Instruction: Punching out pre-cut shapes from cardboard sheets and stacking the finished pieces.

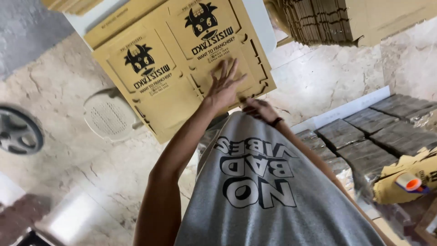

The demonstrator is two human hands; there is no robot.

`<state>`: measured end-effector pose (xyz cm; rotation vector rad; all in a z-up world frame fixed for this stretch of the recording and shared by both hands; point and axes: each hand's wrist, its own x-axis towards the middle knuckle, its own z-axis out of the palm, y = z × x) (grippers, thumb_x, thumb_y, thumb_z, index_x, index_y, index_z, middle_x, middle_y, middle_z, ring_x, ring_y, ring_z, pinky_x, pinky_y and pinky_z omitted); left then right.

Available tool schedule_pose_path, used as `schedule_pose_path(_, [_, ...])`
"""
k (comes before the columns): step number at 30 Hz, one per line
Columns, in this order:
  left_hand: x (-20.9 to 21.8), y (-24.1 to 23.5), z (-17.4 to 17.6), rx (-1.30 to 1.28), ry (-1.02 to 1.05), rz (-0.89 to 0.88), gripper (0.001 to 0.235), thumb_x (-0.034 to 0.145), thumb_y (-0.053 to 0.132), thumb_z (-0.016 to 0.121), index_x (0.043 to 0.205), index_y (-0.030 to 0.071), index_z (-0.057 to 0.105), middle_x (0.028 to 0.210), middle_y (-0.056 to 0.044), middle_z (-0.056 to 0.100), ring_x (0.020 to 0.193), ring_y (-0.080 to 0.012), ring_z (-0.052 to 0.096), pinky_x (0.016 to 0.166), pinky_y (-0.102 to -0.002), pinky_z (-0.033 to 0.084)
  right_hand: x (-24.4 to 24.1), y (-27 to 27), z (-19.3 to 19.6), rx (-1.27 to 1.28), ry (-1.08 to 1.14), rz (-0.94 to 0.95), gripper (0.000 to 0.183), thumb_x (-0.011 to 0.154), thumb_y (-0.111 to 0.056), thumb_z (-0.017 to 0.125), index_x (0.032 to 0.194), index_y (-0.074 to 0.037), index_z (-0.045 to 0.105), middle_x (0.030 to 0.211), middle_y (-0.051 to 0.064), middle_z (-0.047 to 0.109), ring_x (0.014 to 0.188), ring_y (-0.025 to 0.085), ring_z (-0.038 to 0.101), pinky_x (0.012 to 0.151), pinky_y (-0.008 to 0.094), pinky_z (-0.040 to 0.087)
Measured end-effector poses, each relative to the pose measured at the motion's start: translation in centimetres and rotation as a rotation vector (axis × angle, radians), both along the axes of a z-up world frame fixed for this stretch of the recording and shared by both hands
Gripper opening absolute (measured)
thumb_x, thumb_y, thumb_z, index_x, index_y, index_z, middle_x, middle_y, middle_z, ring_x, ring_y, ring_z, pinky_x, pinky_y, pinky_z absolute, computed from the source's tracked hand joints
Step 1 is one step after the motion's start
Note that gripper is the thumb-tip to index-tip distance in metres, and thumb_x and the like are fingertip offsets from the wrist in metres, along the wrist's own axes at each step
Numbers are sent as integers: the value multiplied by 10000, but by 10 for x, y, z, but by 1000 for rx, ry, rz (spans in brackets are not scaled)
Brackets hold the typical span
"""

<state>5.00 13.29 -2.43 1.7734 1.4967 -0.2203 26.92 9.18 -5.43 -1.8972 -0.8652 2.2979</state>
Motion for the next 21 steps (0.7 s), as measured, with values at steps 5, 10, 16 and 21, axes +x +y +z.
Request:
schedule_pose_path(5, [-22, -15, 9, 107, 54, -266, 807, 881, -28, 678, 1561, 346, 456, 1722, -112, -20, 1552, -479, 19, 1108, -840, 161, -63, -46, -21, 90, 31, -419, 506, 931, -412, 830, 929, 60, 649, 839, 240, 729, 791, 369, 763, 743, 497, 641])
schedule_pose_path(10, [-19, -15, -26, 122, 100, -387, 852, 936, 31, 646, 1536, 552, 341, 1729, -30, -32, 1571, -455, 19, 1104, -870, 143, -76, -43, -11, 184, -54, -407, 532, 952, -405, 824, 807, 59, 609, 843, 264, 704, 784, 402, 748, 744, 560, 633])
schedule_pose_path(16, [-26, -7, -6, 35, 193, -491, 738, 1028, 92, 516, 1541, 582, 313, 1732, 4, -44, 1565, -457, -16, 1051, -904, 132, -77, -41, -13, 415, -245, -138, 522, 1041, -385, 692, 670, -17, 697, 619, 196, 693, 567, 291, 721, 531, 353, 602])
schedule_pose_path(21, [-23, -6, -23, -14, 256, -551, 833, 1019, 56, 477, 1552, 612, 162, 1648, 11, -234, 1506, -461, -162, 1072, -904, 134, -92, -49, 8, 728, -352, -56, 527, 1047, -327, 629, 569, -119, 705, 472, 24, 625, 462, 124, 631, 594, 254, 536])
